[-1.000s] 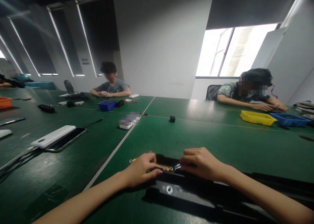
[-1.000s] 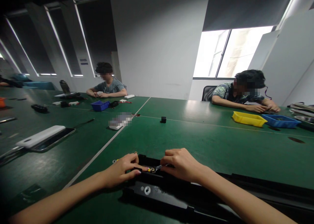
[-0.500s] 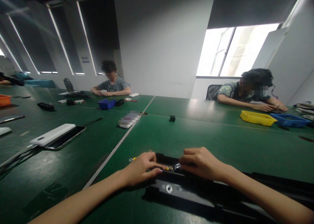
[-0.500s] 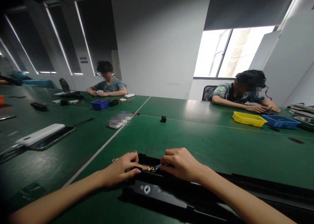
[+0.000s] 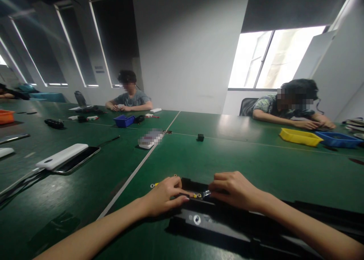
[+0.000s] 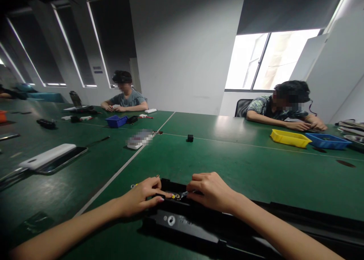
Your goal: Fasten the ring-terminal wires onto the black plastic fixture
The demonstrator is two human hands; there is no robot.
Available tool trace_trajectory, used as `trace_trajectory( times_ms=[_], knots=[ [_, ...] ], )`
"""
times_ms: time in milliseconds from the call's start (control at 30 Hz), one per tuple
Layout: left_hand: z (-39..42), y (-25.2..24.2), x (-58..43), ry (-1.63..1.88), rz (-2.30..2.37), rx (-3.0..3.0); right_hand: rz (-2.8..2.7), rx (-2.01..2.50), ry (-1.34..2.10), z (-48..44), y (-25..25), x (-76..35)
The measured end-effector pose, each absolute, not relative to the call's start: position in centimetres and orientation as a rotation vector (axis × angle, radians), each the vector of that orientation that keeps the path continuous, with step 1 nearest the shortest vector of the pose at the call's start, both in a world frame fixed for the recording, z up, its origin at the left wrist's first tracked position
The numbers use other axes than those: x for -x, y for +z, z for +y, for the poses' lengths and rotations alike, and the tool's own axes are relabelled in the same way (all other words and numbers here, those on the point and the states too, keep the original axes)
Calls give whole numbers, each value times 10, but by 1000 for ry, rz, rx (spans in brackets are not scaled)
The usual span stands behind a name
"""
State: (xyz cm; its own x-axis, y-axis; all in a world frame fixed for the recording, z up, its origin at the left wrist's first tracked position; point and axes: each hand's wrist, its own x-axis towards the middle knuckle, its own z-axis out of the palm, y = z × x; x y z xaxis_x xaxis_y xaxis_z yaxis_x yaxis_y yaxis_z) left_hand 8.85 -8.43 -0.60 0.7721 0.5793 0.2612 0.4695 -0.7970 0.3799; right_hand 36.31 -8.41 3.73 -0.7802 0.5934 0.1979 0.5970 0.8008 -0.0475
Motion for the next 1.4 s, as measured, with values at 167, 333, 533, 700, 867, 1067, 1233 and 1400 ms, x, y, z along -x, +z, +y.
trace_trajectory(
  times_ms=[167,333,533,700,867,1067,1233,1400],
  knots=[
    [-85,-5,-89,533,824,-2684,-2780,926,-24,-85,38,-362],
    [-85,-5,-88,536,818,-2683,-2782,925,-27,-85,39,-362],
    [-85,-4,-89,514,828,-2675,-2783,910,-18,-84,38,-363],
    [-86,-3,-89,507,823,-2684,-2792,912,-54,-84,37,-362],
    [-85,-5,-89,521,814,-2692,-2780,873,-75,-85,38,-362],
    [-84,-6,-88,521,810,-2686,-2787,909,-81,-87,40,-361],
    [-84,-5,-88,530,804,-2678,-2799,910,-56,-87,40,-361],
    [-84,-5,-89,551,786,-2678,-2794,911,-69,-86,39,-362]
  ],
)
